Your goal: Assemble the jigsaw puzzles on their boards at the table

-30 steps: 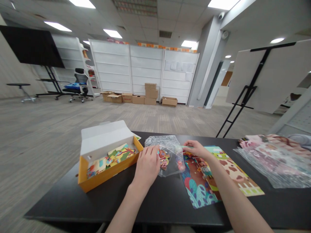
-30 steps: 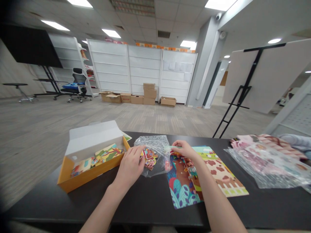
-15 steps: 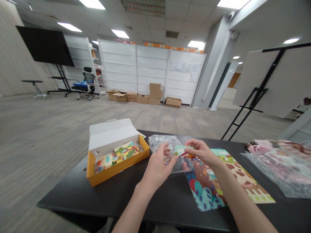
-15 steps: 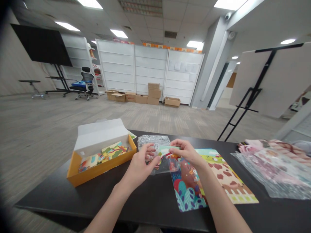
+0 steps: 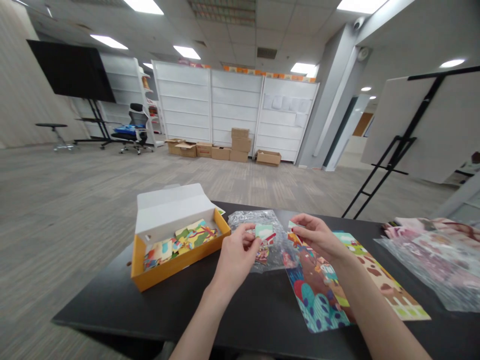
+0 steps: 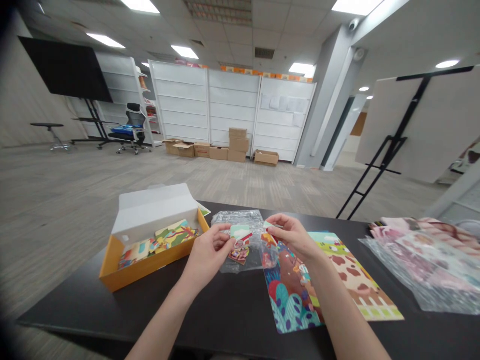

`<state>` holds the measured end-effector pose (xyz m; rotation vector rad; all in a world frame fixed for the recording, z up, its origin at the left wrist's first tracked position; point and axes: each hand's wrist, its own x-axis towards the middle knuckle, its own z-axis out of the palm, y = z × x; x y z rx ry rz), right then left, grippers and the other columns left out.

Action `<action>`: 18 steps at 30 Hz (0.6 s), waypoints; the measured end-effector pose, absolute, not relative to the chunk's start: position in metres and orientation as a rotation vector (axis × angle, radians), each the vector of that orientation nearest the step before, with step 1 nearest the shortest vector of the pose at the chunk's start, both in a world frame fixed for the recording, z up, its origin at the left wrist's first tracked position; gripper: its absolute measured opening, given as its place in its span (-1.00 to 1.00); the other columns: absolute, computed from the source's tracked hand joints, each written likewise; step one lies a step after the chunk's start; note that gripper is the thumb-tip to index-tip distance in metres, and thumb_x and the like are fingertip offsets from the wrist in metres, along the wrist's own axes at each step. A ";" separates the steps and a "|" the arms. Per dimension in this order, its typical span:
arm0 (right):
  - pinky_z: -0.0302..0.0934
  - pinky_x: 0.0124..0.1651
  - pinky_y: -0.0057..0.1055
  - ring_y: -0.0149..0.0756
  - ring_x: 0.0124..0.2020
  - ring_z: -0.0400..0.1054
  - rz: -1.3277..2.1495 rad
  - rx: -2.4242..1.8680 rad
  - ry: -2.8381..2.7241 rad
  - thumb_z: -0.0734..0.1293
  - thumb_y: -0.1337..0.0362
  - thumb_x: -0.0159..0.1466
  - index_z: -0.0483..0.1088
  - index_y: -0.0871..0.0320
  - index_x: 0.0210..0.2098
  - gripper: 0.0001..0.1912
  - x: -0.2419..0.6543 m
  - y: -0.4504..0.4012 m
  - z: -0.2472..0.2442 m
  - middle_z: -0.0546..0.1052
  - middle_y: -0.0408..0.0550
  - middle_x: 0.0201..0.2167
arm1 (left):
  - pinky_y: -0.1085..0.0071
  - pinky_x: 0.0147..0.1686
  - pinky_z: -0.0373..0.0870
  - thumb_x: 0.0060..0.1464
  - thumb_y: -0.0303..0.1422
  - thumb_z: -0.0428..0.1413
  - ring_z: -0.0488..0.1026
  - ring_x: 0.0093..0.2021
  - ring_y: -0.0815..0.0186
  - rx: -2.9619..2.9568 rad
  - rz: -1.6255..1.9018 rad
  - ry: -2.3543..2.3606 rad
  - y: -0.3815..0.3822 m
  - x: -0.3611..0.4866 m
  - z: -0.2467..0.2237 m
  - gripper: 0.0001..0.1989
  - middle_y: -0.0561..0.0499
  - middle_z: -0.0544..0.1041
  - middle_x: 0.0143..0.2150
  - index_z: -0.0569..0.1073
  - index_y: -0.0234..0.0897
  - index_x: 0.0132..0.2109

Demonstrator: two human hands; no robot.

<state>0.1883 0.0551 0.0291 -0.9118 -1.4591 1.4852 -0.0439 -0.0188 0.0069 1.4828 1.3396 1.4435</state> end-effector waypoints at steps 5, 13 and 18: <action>0.30 -0.35 -0.43 -0.38 -0.46 0.39 1.416 -0.898 -1.609 0.62 0.10 0.02 0.48 0.17 -0.39 -0.65 0.176 0.049 0.029 0.53 -0.14 -0.48 | 0.33 -0.29 0.61 0.07 -0.39 0.19 0.62 -0.38 0.27 1.422 1.356 1.091 -0.023 -0.031 0.004 -0.76 0.06 0.58 -0.41 0.49 -0.27 -0.08; 0.22 -0.42 -0.46 -0.44 -0.50 0.31 1.325 -0.885 -1.715 0.61 0.06 0.01 0.44 0.16 -0.39 -0.61 0.159 0.046 0.023 0.47 -0.20 -0.50 | 0.34 -0.27 0.59 0.07 -0.41 0.21 0.63 -0.33 0.24 1.495 1.304 1.110 -0.026 -0.022 -0.001 -0.83 -0.02 0.62 -0.37 0.55 -0.31 -0.15; 0.22 -0.38 -0.45 -0.42 -0.48 0.32 1.361 -0.829 -1.830 0.51 0.00 0.17 0.48 0.16 -0.24 -0.63 0.163 0.040 0.030 0.49 -0.17 -0.47 | 0.38 -0.31 0.58 0.11 -0.38 0.19 0.62 -0.33 0.26 1.565 1.417 1.234 -0.027 -0.027 -0.004 -0.79 -0.05 0.65 -0.29 0.56 -0.29 -0.08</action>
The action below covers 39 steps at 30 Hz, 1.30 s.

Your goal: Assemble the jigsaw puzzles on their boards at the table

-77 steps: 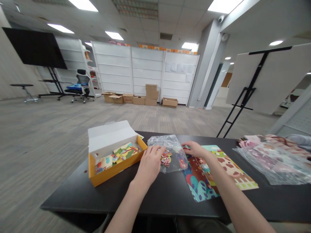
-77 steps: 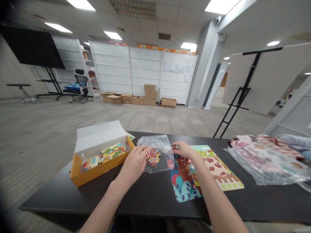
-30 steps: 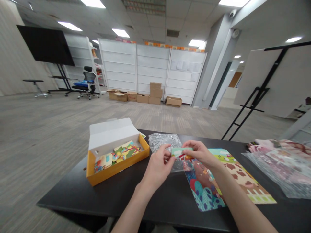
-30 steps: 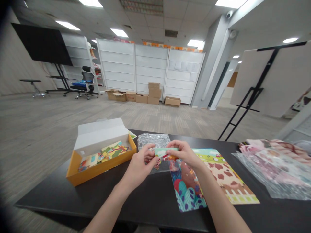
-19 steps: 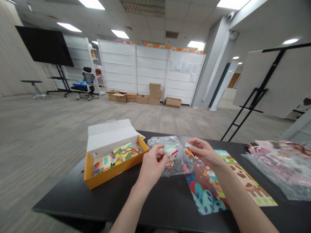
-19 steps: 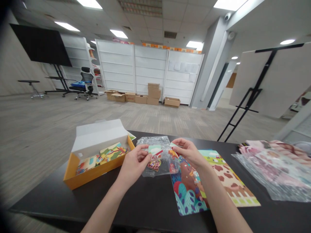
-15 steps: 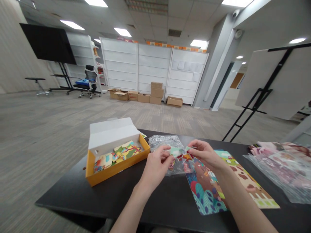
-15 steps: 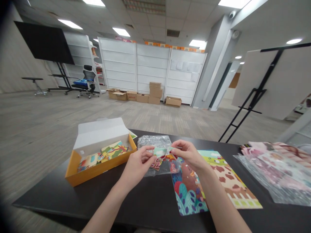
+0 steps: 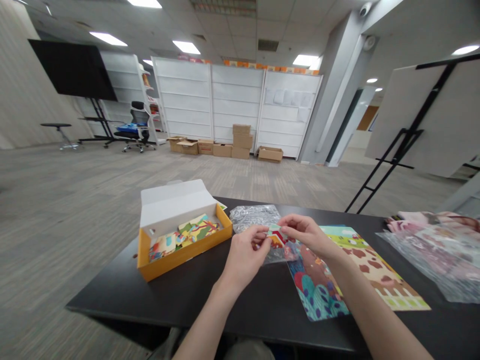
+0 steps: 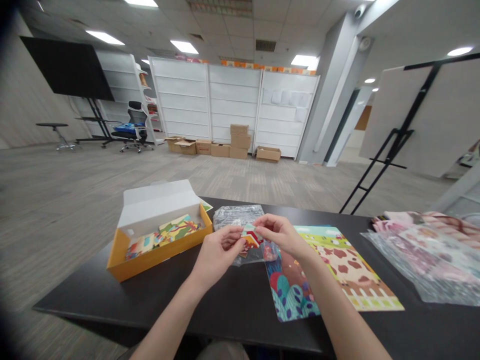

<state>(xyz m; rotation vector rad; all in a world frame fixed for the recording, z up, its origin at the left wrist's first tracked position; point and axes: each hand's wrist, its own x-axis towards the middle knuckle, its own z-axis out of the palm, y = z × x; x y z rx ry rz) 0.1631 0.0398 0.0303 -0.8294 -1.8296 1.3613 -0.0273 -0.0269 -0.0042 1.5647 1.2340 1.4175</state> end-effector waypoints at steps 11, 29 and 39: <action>0.19 -0.45 -0.51 -0.48 -0.52 0.23 1.314 -0.845 -1.862 0.48 0.00 0.22 0.41 0.11 -0.22 -0.65 0.183 0.047 0.035 0.41 -0.23 -0.47 | -0.05 0.22 0.27 0.18 -0.33 0.20 0.28 0.29 -0.04 2.510 1.211 1.634 -0.036 -0.056 0.006 -0.81 -0.09 0.52 0.15 0.52 -0.22 -0.42; 0.44 -0.10 -0.39 -0.24 -0.01 0.49 1.784 -0.752 -1.958 0.54 0.12 0.14 0.35 -0.05 0.25 -0.29 0.161 0.031 0.020 0.43 0.02 0.22 | 0.09 0.16 0.36 0.17 -0.53 0.00 0.38 0.19 0.10 2.359 1.106 1.663 -0.023 -0.042 -0.013 -0.48 -0.19 0.46 0.20 0.32 -0.24 0.27; 0.26 -0.37 -0.38 -0.29 -0.46 0.41 0.647 -1.429 -1.895 0.38 0.09 0.23 0.56 0.14 -0.32 -0.76 0.237 0.088 0.013 0.60 0.03 -0.41 | -0.07 0.21 0.21 -0.08 -0.15 0.40 0.34 0.20 -0.05 2.608 0.826 1.486 -0.034 -0.041 -0.012 -0.53 -0.08 0.55 0.09 0.52 -0.17 -0.03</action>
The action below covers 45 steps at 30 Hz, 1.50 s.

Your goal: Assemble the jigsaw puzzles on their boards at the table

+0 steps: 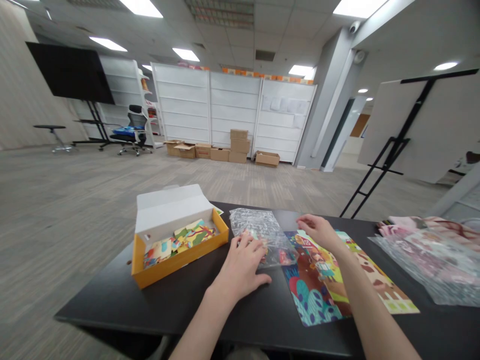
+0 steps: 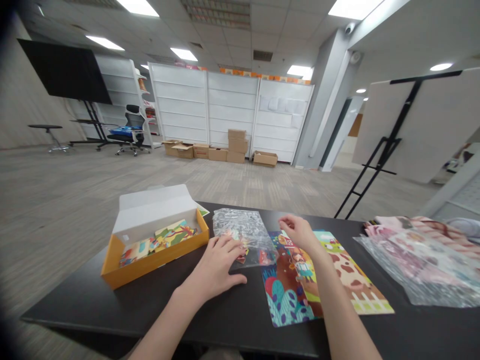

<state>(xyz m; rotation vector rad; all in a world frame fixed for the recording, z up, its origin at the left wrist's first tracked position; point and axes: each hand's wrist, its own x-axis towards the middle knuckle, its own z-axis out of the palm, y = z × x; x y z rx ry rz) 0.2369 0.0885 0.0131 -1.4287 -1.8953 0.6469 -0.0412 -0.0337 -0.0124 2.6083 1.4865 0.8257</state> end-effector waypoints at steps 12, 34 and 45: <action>0.31 0.11 -0.20 0.08 0.04 0.49 0.280 -1.763 -2.352 0.49 0.01 0.09 0.59 0.14 -0.03 -0.48 0.286 0.114 -0.022 0.60 0.19 0.02 | -0.05 0.23 0.19 0.15 -0.31 0.25 0.30 0.24 -0.02 2.620 0.975 1.604 -0.044 -0.016 -0.005 -0.81 -0.13 0.43 0.24 0.49 -0.23 -0.11; 0.19 0.17 -0.15 0.04 0.08 0.45 0.046 -1.819 -2.430 0.35 0.04 0.31 0.55 0.18 0.01 -0.59 0.270 0.126 -0.038 0.57 0.21 0.03 | 0.12 0.08 0.29 0.19 0.05 0.14 0.43 0.04 0.09 2.712 0.478 1.063 -0.066 0.037 -0.020 -0.55 -0.06 0.58 -0.02 0.50 -0.26 -0.07; 0.23 0.09 -0.23 0.00 -0.01 0.47 0.001 -1.811 -2.376 0.35 0.05 0.31 0.54 0.20 -0.07 -0.63 0.268 0.129 -0.041 0.57 0.21 -0.06 | 0.12 0.11 0.32 0.17 -0.12 0.22 0.43 0.12 0.08 2.602 0.399 1.084 -0.056 0.014 -0.007 -0.65 -0.04 0.58 0.06 0.49 -0.20 0.01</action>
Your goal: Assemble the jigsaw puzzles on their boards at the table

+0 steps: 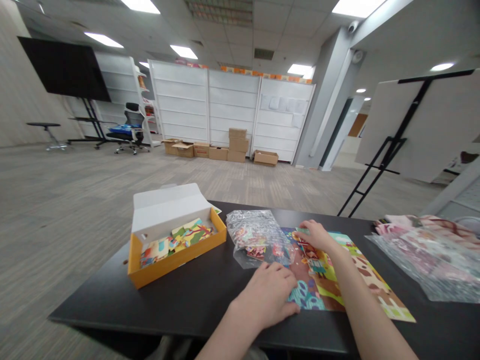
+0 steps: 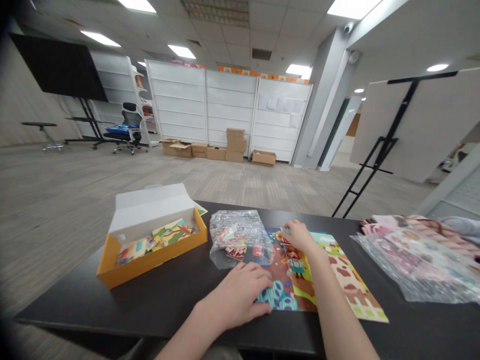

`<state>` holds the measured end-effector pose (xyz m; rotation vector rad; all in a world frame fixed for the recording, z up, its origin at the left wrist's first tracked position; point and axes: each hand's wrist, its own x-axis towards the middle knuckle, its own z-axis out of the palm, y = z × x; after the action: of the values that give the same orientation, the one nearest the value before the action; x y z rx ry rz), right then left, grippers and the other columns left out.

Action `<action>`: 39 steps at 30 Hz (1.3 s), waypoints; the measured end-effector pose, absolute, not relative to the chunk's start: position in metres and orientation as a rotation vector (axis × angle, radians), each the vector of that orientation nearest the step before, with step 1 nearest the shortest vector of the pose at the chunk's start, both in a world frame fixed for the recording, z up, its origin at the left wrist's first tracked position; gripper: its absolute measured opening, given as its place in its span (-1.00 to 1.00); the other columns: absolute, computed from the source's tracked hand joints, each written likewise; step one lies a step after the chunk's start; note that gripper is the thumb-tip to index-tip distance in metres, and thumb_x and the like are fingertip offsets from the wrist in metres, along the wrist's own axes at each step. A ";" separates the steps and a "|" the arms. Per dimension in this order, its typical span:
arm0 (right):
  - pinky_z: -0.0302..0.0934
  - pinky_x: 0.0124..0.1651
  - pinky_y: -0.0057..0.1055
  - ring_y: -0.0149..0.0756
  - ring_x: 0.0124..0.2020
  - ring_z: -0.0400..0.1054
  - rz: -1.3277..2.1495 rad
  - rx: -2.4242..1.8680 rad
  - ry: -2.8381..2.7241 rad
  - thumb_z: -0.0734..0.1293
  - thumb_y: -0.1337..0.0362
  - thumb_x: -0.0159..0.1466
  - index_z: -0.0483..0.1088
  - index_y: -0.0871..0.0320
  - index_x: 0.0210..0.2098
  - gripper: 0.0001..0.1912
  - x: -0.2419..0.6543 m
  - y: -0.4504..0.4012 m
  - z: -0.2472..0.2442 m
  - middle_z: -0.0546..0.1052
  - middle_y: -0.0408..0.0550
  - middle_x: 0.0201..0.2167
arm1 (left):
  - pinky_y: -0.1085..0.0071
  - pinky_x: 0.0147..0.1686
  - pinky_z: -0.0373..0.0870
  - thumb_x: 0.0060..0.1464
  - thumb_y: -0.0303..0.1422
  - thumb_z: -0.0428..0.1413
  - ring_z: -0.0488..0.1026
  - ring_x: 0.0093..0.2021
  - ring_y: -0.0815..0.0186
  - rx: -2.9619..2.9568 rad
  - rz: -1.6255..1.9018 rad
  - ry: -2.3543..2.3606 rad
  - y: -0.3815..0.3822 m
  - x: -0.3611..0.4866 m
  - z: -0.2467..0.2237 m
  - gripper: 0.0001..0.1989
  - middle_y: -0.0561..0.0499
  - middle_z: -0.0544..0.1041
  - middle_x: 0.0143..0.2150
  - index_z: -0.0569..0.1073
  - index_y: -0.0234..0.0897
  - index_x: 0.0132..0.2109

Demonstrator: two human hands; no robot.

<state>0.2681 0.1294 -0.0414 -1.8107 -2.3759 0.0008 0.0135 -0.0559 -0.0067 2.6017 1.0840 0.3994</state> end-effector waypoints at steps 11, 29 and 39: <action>0.30 -0.17 -0.31 -0.15 -0.26 0.47 0.218 -1.606 -2.141 0.42 0.03 0.14 0.38 0.09 -0.28 -0.70 0.269 0.125 -0.036 0.59 -0.01 -0.27 | 0.14 0.14 0.33 0.16 -0.16 0.25 0.43 0.16 0.10 2.541 0.410 1.048 -0.052 0.004 -0.007 -0.68 -0.01 0.58 0.08 0.51 -0.16 0.01; 0.11 -0.53 -0.47 -0.37 -0.52 0.30 1.032 -1.466 -1.984 0.46 -0.21 0.03 0.48 0.20 -0.34 -0.44 0.257 0.100 0.000 0.53 -0.08 -0.50 | 0.20 0.15 0.32 0.16 -0.18 0.23 0.44 0.14 0.14 2.525 0.427 1.046 -0.052 0.001 -0.005 -0.69 0.00 0.59 0.05 0.53 -0.16 0.01; 0.17 -0.51 -0.44 -0.34 -0.53 0.33 0.885 -1.561 -2.127 0.45 -0.13 0.04 0.52 0.19 -0.43 -0.54 0.257 0.101 -0.002 0.57 -0.05 -0.52 | 0.16 0.15 0.33 0.16 -0.16 0.21 0.44 0.14 0.11 2.530 0.442 1.122 -0.053 0.001 -0.005 -0.72 -0.01 0.57 0.09 0.52 -0.16 -0.03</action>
<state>0.2574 0.1011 -0.0023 -1.5609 -2.1267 0.8846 0.0005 -0.0528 -0.0049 2.5303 1.1223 0.4424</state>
